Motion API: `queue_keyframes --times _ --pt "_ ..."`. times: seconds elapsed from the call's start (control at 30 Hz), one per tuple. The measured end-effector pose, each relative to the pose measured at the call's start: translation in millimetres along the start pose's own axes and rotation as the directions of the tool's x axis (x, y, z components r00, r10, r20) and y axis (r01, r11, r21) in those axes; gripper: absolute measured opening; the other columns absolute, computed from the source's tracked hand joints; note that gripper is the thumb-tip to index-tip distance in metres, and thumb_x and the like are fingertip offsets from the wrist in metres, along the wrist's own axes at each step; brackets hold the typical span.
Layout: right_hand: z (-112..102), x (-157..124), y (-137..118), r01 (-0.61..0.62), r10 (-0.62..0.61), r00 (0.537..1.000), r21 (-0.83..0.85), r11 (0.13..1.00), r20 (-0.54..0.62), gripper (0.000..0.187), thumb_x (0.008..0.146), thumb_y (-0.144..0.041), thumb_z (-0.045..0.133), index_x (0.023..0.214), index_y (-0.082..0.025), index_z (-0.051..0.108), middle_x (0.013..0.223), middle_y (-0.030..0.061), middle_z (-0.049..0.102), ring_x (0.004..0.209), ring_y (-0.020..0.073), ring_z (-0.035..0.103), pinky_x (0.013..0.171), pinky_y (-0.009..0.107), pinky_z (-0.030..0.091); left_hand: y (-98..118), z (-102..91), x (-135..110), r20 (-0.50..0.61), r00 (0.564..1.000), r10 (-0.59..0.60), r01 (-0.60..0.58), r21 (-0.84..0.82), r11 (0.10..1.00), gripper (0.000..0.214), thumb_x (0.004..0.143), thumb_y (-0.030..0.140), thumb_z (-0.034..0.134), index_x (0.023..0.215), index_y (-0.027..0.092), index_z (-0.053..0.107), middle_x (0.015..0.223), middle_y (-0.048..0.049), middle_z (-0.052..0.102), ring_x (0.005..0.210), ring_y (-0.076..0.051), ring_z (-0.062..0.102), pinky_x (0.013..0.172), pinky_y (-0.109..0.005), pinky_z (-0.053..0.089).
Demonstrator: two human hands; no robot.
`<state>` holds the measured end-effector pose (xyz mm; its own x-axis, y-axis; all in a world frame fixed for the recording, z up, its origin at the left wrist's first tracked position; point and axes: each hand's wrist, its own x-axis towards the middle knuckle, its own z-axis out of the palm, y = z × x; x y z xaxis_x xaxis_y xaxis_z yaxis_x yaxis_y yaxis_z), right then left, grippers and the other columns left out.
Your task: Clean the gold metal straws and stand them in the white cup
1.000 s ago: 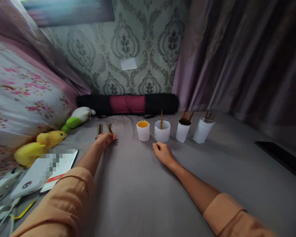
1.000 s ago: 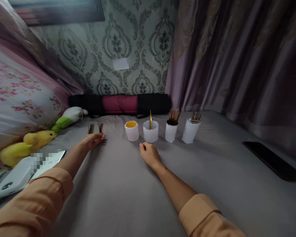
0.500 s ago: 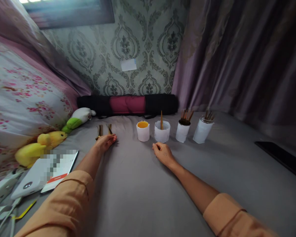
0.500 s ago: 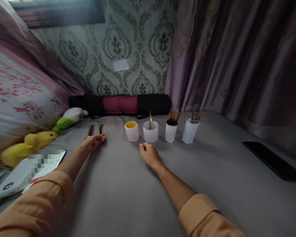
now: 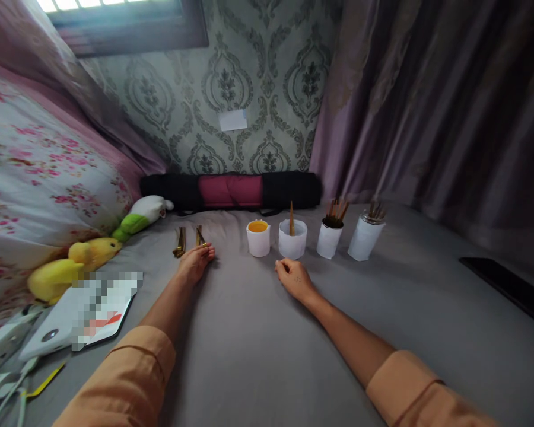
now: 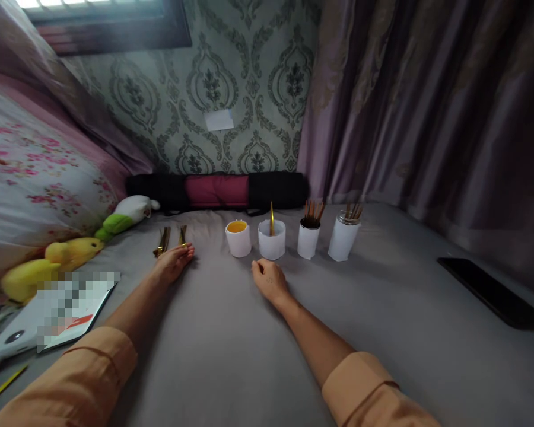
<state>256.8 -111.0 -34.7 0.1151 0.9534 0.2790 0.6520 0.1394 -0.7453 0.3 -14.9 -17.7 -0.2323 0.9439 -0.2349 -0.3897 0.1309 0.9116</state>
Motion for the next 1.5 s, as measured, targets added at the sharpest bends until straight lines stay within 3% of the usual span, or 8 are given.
queue_keyframes --times 0.13,0.73,1.0,1.5 --pt "-0.3 0.1 -0.3 0.011 -0.011 1.000 0.001 1.000 -0.005 0.036 0.081 -0.037 0.037 0.067 -0.015 0.062 0.058 0.0024 0.059 0.054 0.0111 0.049 0.051 0.020 0.032 -6.5 1.5 -7.1 0.089 0.995 0.039 -0.037 -0.029 0.999 0.018 0.069 -0.004 0.048 0.080 0.005 0.059 0.065 -0.0081 0.060 0.055 -0.009 0.058 0.051 -0.018 0.049" --pt "-0.8 -0.2 -1.4 0.010 -0.010 1.000 0.008 1.000 0.015 0.036 0.080 -0.038 0.038 0.070 -0.015 0.063 0.060 0.0030 0.061 0.054 0.0120 0.051 0.051 0.021 0.033 -35.4 30.6 -60.4 0.225 0.973 0.045 -0.018 -0.123 0.992 0.016 0.070 0.006 0.056 0.085 0.009 0.061 0.070 -0.0075 0.061 0.057 -0.009 0.056 0.054 -0.019 0.047" --pt "0.4 0.2 -0.5 0.015 -0.015 1.000 0.010 1.000 0.020 0.037 0.080 -0.039 0.037 0.071 -0.015 0.063 0.059 0.0027 0.060 0.053 0.0119 0.050 0.051 0.021 0.034 -45.0 36.5 -82.1 0.230 0.972 0.051 -0.034 -0.079 0.996 0.019 0.067 0.012 0.061 0.086 0.010 0.062 0.073 -0.0077 0.062 0.058 -0.008 0.056 0.055 -0.020 0.046" --pt "-0.4 -1.0 -1.3 0.021 -0.024 0.998 0.055 0.998 0.050 0.038 0.081 -0.042 0.037 0.072 -0.014 0.061 0.054 0.0012 0.056 0.048 0.0104 0.049 0.048 0.021 0.034 -48.6 39.0 -107.6 0.259 0.949 0.178 -0.212 0.111 0.971 0.032 0.065 0.028 0.063 0.092 0.012 0.064 0.077 -0.0077 0.063 0.058 -0.010 0.055 0.051 -0.020 0.042"
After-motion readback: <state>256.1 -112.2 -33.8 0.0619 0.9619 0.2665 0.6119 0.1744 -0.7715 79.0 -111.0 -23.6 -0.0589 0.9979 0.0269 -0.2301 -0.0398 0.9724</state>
